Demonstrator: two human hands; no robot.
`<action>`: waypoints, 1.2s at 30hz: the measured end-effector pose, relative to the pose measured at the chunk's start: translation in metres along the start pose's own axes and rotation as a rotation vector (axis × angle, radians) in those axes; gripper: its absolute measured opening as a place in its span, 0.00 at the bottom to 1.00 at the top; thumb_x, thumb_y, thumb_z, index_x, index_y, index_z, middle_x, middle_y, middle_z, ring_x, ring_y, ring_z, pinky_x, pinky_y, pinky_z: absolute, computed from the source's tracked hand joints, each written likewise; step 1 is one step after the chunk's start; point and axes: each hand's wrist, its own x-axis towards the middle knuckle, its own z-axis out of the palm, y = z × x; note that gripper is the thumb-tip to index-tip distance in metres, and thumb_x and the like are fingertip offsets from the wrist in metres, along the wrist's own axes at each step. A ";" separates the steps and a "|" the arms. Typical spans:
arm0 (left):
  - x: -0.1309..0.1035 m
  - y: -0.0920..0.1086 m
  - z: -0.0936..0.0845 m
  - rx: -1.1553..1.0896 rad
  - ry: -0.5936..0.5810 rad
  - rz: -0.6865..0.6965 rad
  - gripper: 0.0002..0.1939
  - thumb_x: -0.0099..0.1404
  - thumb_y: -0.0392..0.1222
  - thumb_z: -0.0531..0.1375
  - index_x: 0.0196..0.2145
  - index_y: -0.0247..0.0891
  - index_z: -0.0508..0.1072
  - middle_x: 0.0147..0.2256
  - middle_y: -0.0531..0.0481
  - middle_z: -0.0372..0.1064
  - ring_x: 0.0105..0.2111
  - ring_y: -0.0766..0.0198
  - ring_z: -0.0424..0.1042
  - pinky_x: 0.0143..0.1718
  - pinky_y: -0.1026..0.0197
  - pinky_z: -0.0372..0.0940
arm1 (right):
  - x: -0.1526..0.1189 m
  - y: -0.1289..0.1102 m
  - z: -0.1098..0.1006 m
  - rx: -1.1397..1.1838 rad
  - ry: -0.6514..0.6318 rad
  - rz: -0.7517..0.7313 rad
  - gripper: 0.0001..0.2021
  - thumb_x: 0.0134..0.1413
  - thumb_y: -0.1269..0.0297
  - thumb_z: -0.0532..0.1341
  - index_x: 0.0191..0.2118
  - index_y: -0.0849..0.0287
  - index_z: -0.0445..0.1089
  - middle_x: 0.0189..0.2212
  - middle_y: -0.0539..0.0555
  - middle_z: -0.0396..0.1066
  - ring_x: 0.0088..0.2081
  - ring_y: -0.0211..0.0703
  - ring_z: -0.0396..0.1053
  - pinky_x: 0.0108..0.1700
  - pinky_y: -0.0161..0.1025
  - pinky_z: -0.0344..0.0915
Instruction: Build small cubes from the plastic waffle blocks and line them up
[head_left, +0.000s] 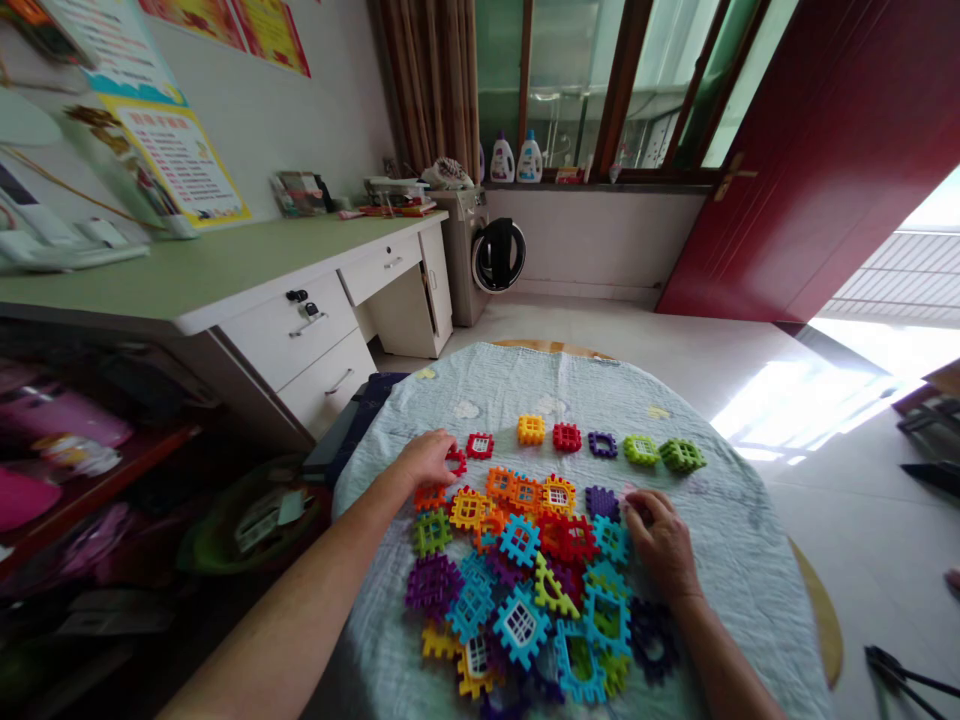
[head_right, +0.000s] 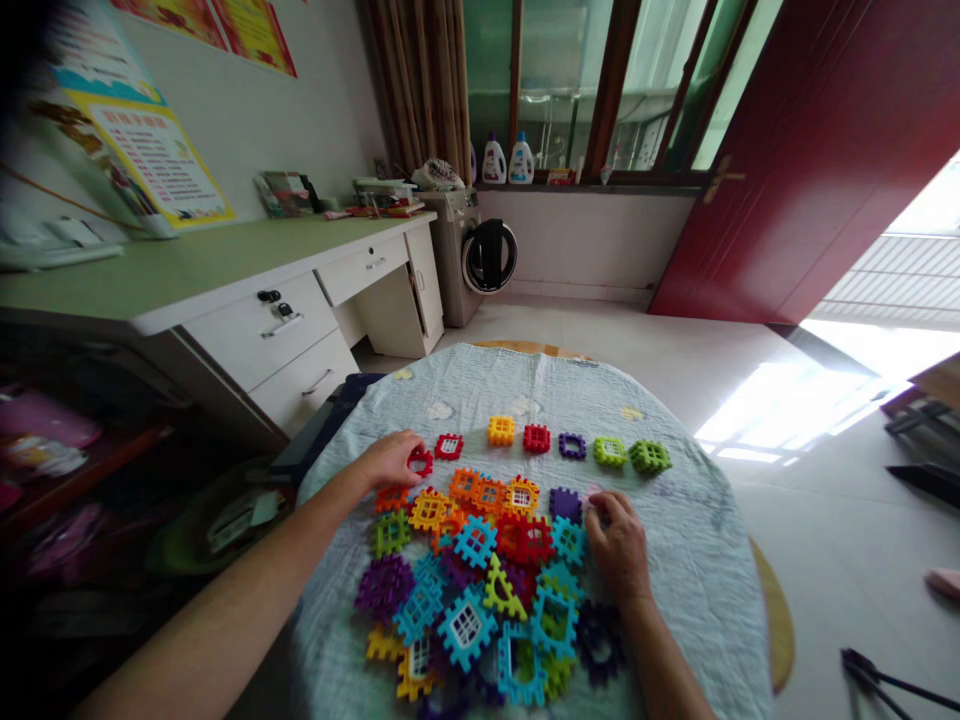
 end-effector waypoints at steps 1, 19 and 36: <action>0.001 0.000 -0.002 0.001 0.021 -0.001 0.18 0.46 0.44 0.66 0.37 0.40 0.71 0.39 0.47 0.69 0.39 0.55 0.70 0.41 0.59 0.64 | 0.000 0.000 0.000 -0.002 0.000 -0.003 0.11 0.53 0.56 0.56 0.33 0.57 0.72 0.35 0.55 0.71 0.37 0.45 0.69 0.42 0.40 0.65; 0.054 0.038 -0.013 0.081 -0.069 0.071 0.20 0.46 0.44 0.67 0.39 0.40 0.72 0.43 0.46 0.69 0.46 0.53 0.69 0.44 0.59 0.65 | 0.000 -0.002 -0.001 -0.005 -0.008 -0.011 0.10 0.54 0.58 0.56 0.32 0.56 0.71 0.35 0.55 0.71 0.37 0.45 0.69 0.43 0.41 0.65; 0.055 0.041 -0.007 0.077 -0.022 0.101 0.15 0.50 0.44 0.62 0.37 0.39 0.73 0.42 0.45 0.68 0.43 0.54 0.69 0.44 0.59 0.65 | 0.000 -0.003 0.000 0.004 0.003 0.005 0.10 0.53 0.59 0.56 0.32 0.57 0.72 0.34 0.55 0.71 0.36 0.45 0.69 0.42 0.40 0.65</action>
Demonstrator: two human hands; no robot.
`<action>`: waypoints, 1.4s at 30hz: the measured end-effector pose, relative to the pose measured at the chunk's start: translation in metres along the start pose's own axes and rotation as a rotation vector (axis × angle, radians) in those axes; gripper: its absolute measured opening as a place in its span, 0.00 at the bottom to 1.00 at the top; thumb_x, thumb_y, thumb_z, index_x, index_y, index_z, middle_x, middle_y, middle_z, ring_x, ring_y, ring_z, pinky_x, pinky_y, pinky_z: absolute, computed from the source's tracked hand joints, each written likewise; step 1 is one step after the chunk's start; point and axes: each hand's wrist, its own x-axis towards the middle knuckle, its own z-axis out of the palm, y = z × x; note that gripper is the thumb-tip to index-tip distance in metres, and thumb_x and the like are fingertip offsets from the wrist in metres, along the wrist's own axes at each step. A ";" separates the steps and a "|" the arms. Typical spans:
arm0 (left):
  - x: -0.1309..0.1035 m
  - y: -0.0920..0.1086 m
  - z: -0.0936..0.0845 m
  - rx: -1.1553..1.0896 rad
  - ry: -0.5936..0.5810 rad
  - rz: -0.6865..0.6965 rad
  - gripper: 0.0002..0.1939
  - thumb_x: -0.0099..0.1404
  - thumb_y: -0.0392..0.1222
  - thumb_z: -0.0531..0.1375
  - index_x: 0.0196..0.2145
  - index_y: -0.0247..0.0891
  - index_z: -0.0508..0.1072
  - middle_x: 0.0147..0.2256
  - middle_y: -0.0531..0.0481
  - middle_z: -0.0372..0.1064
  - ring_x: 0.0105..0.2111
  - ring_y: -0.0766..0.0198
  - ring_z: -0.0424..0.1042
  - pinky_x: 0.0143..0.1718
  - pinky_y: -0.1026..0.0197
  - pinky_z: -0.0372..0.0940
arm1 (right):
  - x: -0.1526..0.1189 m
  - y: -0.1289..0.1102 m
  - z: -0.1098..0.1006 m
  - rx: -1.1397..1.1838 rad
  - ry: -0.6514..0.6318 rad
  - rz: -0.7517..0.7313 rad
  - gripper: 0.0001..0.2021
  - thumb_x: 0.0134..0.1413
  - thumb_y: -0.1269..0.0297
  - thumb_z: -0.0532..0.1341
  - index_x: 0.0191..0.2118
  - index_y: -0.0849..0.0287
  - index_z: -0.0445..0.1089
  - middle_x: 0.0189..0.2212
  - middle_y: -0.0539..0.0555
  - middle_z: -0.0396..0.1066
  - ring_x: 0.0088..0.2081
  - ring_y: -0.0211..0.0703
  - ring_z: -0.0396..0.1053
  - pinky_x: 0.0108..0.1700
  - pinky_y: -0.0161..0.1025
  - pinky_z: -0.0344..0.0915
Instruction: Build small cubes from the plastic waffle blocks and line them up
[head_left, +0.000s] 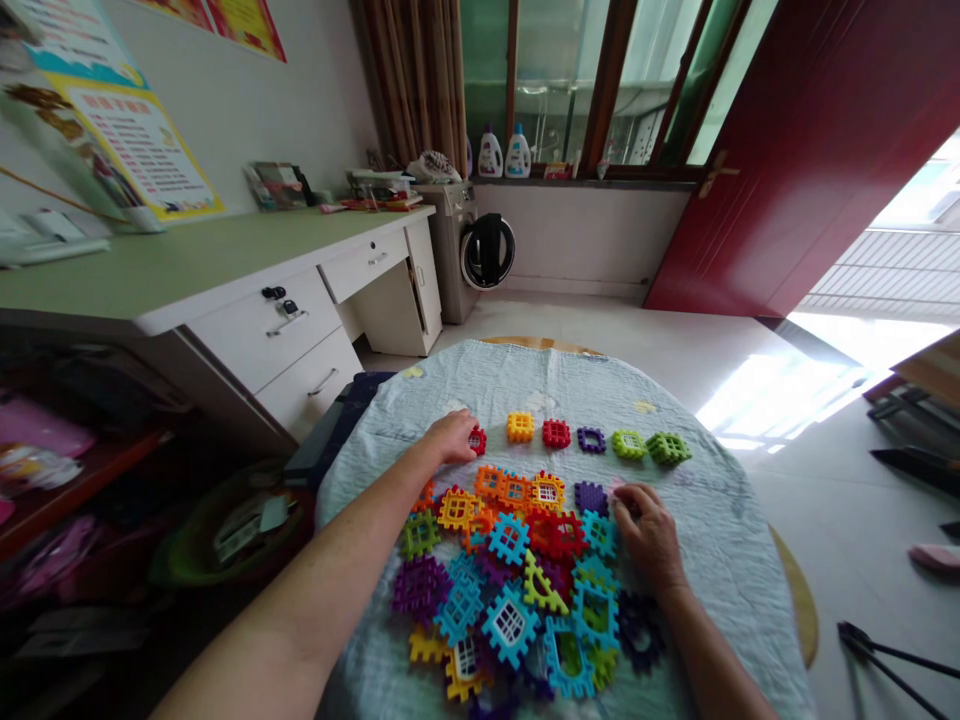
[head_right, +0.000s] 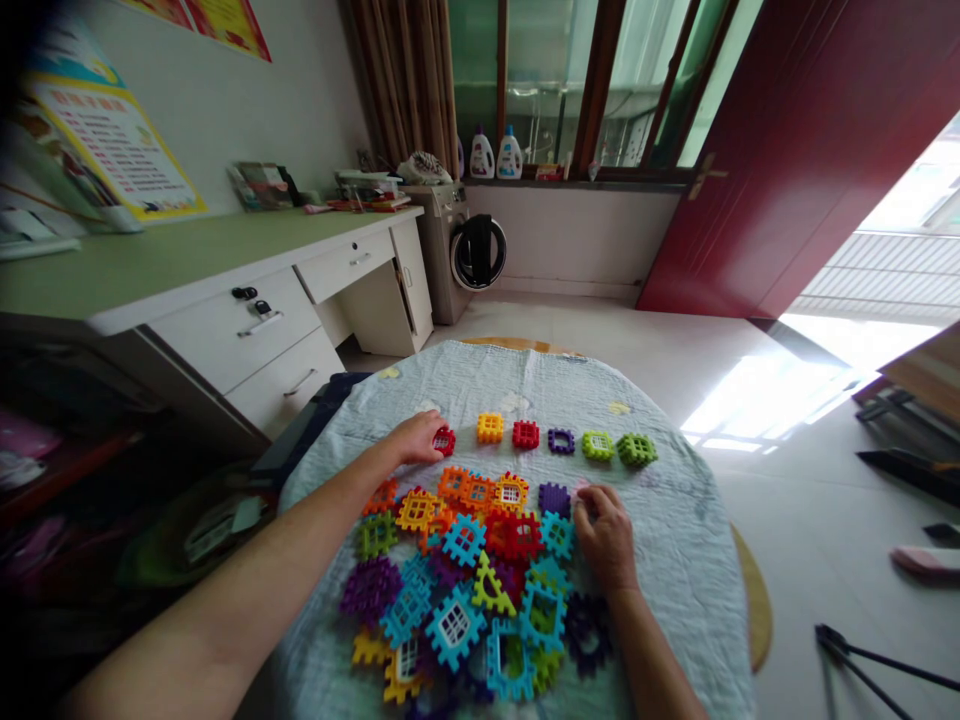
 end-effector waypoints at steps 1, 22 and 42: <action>0.001 0.000 0.000 -0.004 0.003 0.000 0.15 0.50 0.44 0.62 0.37 0.39 0.73 0.42 0.45 0.68 0.44 0.55 0.69 0.44 0.59 0.65 | 0.000 0.000 0.000 0.001 0.000 -0.001 0.10 0.53 0.59 0.56 0.32 0.57 0.72 0.34 0.55 0.71 0.36 0.45 0.69 0.42 0.40 0.65; -0.080 -0.053 0.063 -0.257 0.522 -0.326 0.25 0.61 0.49 0.56 0.53 0.36 0.65 0.53 0.38 0.65 0.56 0.51 0.63 0.60 0.51 0.58 | -0.001 0.000 0.000 0.017 -0.016 -0.005 0.11 0.53 0.59 0.56 0.34 0.58 0.72 0.35 0.56 0.71 0.35 0.44 0.68 0.42 0.41 0.66; -0.090 -0.033 0.063 -0.218 0.517 -0.430 0.17 0.61 0.46 0.56 0.48 0.43 0.70 0.53 0.44 0.67 0.55 0.53 0.65 0.58 0.52 0.59 | -0.001 0.001 0.001 -0.023 -0.025 -0.024 0.11 0.54 0.58 0.56 0.33 0.57 0.72 0.36 0.56 0.71 0.38 0.46 0.69 0.45 0.42 0.65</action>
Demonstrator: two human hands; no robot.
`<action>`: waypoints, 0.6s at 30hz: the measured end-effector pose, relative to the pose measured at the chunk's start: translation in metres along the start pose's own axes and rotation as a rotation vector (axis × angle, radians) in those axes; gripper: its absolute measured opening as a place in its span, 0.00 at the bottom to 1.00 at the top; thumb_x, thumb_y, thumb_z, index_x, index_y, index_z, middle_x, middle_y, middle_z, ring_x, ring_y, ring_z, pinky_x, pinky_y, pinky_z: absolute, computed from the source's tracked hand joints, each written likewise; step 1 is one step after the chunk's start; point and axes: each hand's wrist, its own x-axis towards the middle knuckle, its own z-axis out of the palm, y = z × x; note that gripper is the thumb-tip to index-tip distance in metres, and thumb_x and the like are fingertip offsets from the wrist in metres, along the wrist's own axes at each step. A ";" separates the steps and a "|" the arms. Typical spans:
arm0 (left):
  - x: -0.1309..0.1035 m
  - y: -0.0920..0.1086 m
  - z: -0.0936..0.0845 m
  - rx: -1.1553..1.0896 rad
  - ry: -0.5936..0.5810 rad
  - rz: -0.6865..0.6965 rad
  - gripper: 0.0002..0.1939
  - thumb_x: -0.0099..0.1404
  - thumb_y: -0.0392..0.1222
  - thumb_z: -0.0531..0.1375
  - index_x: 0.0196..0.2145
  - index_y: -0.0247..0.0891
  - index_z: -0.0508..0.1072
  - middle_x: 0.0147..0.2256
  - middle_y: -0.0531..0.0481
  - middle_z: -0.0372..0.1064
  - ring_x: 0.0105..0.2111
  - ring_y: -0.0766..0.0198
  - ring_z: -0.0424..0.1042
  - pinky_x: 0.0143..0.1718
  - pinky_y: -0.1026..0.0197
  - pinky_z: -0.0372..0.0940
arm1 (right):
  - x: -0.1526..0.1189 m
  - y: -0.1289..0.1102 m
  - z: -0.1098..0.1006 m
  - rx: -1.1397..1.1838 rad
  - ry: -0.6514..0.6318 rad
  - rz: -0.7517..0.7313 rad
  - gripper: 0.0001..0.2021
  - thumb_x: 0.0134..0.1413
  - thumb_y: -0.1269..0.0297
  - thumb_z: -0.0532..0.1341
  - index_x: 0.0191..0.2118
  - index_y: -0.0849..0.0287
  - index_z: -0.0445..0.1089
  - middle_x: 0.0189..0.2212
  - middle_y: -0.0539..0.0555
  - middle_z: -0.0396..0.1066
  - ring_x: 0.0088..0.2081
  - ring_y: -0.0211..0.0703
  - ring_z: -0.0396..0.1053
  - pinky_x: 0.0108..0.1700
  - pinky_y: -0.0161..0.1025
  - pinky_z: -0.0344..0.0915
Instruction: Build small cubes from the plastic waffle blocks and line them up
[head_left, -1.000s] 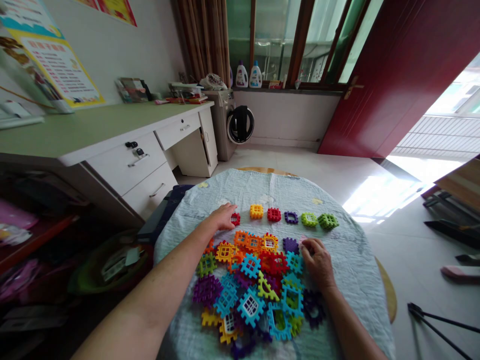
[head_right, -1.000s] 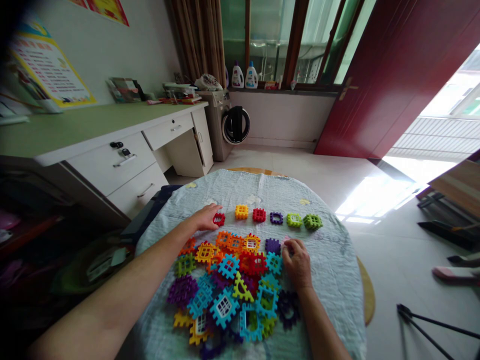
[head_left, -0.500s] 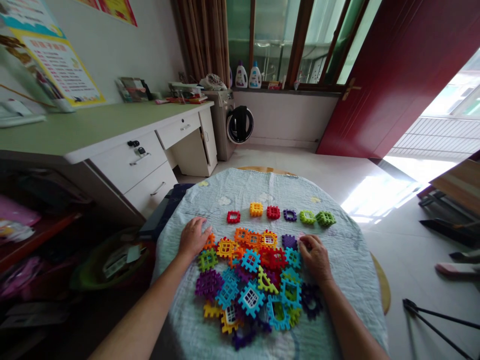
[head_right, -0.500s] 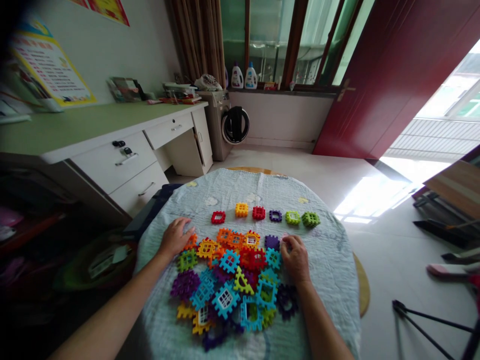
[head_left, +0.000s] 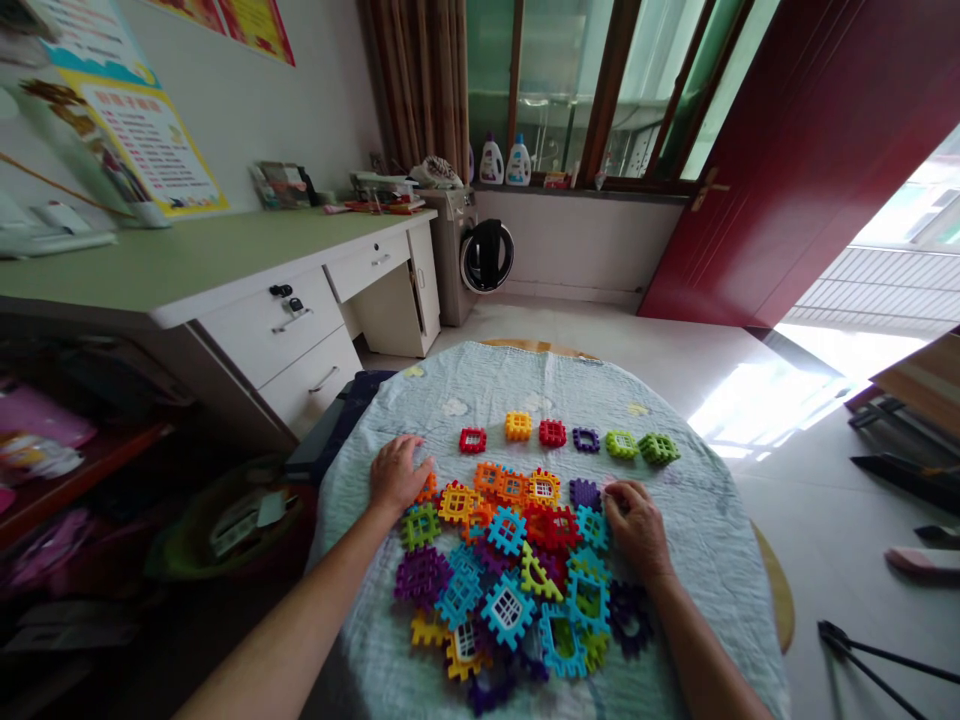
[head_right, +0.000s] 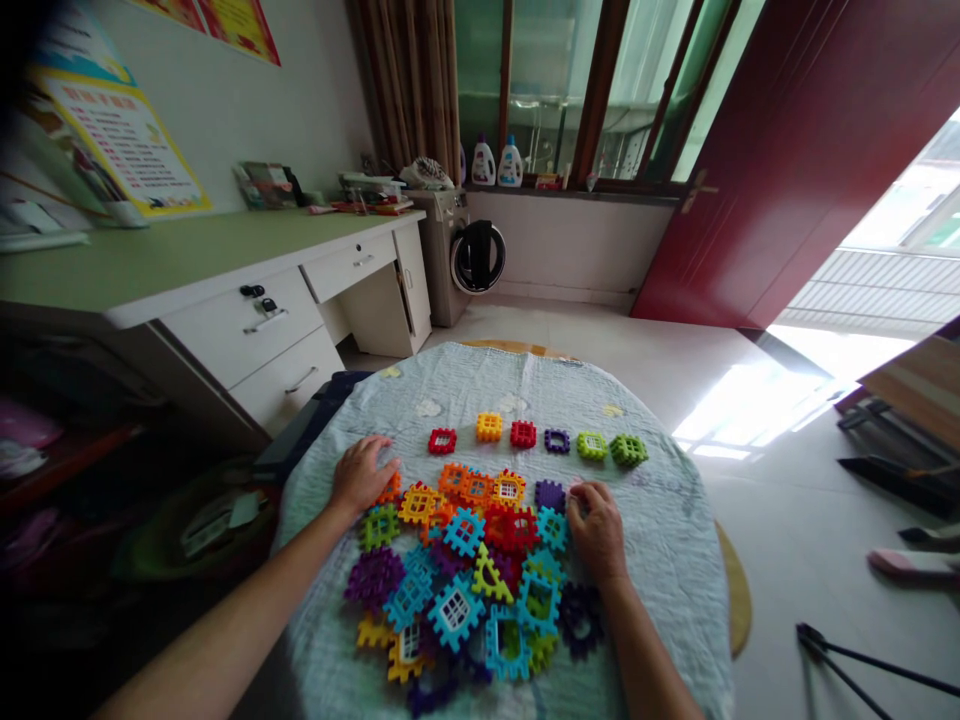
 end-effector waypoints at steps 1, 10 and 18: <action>0.004 0.006 -0.002 -0.005 -0.017 0.035 0.19 0.60 0.45 0.57 0.49 0.43 0.69 0.54 0.44 0.66 0.56 0.53 0.64 0.59 0.51 0.58 | 0.000 0.001 0.000 0.000 -0.002 -0.001 0.11 0.54 0.58 0.56 0.33 0.57 0.72 0.36 0.56 0.71 0.38 0.46 0.69 0.45 0.42 0.65; 0.059 0.068 -0.002 0.078 -0.401 0.359 0.29 0.53 0.37 0.61 0.55 0.39 0.66 0.58 0.43 0.63 0.60 0.51 0.59 0.60 0.54 0.57 | 0.001 0.000 0.000 0.002 -0.006 0.008 0.11 0.54 0.58 0.56 0.32 0.57 0.72 0.35 0.56 0.71 0.38 0.47 0.69 0.45 0.42 0.65; 0.070 0.070 -0.005 0.110 -0.466 0.374 0.17 0.48 0.42 0.63 0.38 0.40 0.73 0.41 0.47 0.70 0.44 0.55 0.70 0.47 0.59 0.65 | 0.001 -0.001 -0.001 0.016 0.001 0.011 0.11 0.53 0.58 0.56 0.32 0.57 0.73 0.35 0.56 0.72 0.38 0.46 0.69 0.44 0.42 0.66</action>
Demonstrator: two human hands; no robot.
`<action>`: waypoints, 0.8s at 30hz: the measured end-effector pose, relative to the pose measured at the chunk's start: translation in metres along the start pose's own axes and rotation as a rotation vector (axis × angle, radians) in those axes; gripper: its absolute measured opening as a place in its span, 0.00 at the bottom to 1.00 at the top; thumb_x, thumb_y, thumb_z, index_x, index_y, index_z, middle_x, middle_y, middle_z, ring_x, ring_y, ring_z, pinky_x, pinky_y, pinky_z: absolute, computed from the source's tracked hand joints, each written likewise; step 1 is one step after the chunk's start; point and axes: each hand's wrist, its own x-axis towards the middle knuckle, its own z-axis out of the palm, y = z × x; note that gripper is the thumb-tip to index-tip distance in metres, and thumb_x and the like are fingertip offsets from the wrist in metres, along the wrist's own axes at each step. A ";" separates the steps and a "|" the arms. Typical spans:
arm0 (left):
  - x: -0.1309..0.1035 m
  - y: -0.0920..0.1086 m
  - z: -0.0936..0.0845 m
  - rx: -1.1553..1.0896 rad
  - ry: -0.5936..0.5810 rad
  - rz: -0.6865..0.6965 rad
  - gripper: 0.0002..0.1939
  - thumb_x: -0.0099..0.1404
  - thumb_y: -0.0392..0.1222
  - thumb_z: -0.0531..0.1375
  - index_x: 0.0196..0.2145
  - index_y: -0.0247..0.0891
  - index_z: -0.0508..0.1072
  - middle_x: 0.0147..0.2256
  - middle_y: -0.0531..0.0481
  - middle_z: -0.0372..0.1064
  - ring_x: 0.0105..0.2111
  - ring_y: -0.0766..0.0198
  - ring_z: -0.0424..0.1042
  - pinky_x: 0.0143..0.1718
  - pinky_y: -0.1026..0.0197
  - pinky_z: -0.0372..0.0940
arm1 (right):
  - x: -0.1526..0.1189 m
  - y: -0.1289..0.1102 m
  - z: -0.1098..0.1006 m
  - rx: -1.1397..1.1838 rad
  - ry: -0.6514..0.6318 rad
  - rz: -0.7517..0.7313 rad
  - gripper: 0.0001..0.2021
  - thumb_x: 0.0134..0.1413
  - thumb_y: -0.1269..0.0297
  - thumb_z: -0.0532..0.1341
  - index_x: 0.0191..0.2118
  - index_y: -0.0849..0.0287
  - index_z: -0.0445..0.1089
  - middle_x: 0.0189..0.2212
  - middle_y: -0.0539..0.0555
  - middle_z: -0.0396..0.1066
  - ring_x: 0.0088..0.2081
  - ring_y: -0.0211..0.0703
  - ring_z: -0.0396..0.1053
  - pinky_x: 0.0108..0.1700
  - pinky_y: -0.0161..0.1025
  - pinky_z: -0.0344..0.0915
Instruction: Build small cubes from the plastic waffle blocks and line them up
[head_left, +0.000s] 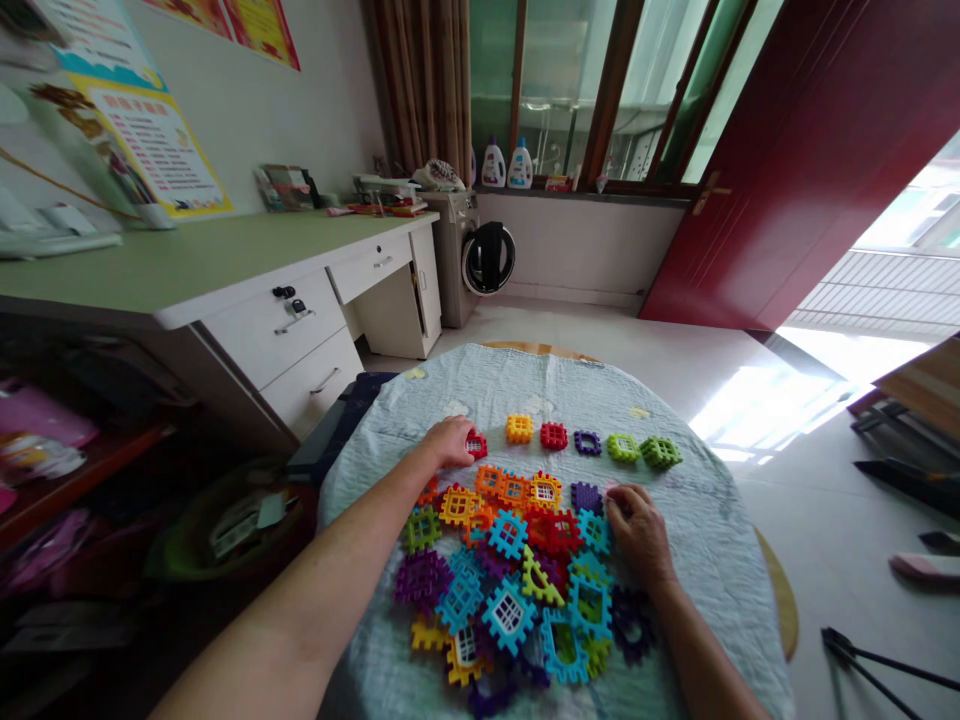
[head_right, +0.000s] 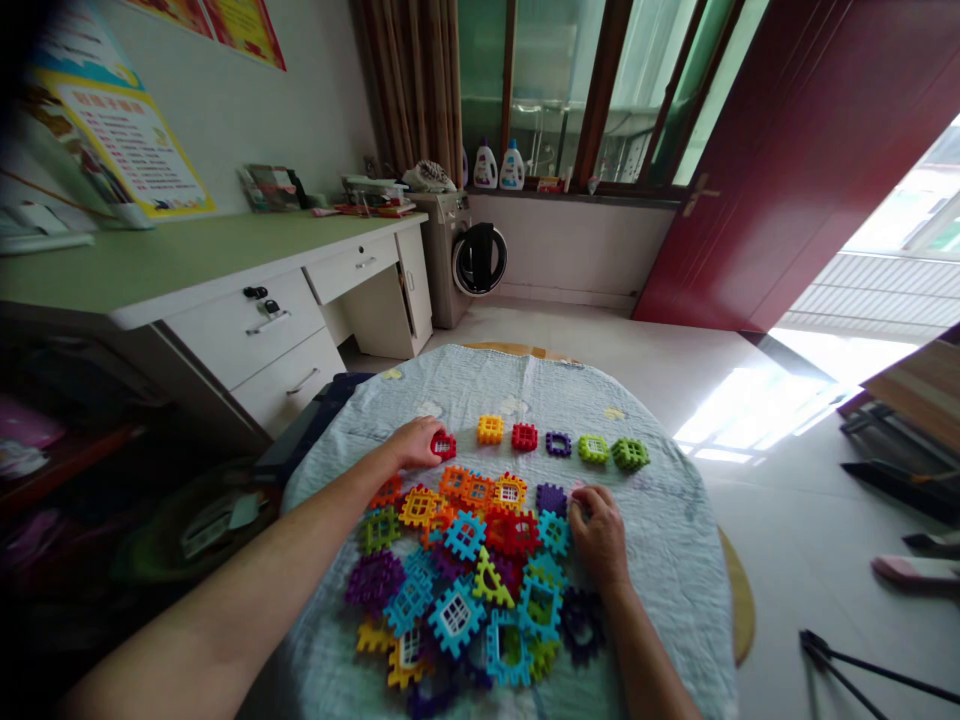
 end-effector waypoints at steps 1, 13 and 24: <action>-0.004 0.002 0.000 -0.005 0.012 0.013 0.18 0.48 0.43 0.63 0.39 0.40 0.73 0.41 0.47 0.70 0.44 0.55 0.69 0.47 0.59 0.64 | 0.001 0.001 0.000 0.010 0.000 0.010 0.11 0.53 0.57 0.56 0.32 0.57 0.73 0.35 0.56 0.72 0.38 0.46 0.69 0.44 0.42 0.66; -0.029 0.050 0.011 -0.145 0.003 0.262 0.30 0.49 0.46 0.65 0.50 0.38 0.68 0.49 0.42 0.68 0.50 0.51 0.67 0.55 0.53 0.62 | 0.024 -0.089 0.049 0.077 -0.260 -0.165 0.14 0.51 0.63 0.59 0.44 0.56 0.72 0.42 0.56 0.72 0.45 0.49 0.68 0.50 0.47 0.64; -0.054 -0.033 0.041 -0.283 0.524 -0.236 0.21 0.56 0.43 0.61 0.48 0.36 0.69 0.49 0.40 0.68 0.52 0.50 0.66 0.57 0.48 0.61 | 0.054 -0.144 0.082 -0.411 -0.682 -0.246 0.22 0.43 0.52 0.68 0.43 0.60 0.73 0.45 0.62 0.68 0.48 0.56 0.62 0.48 0.46 0.60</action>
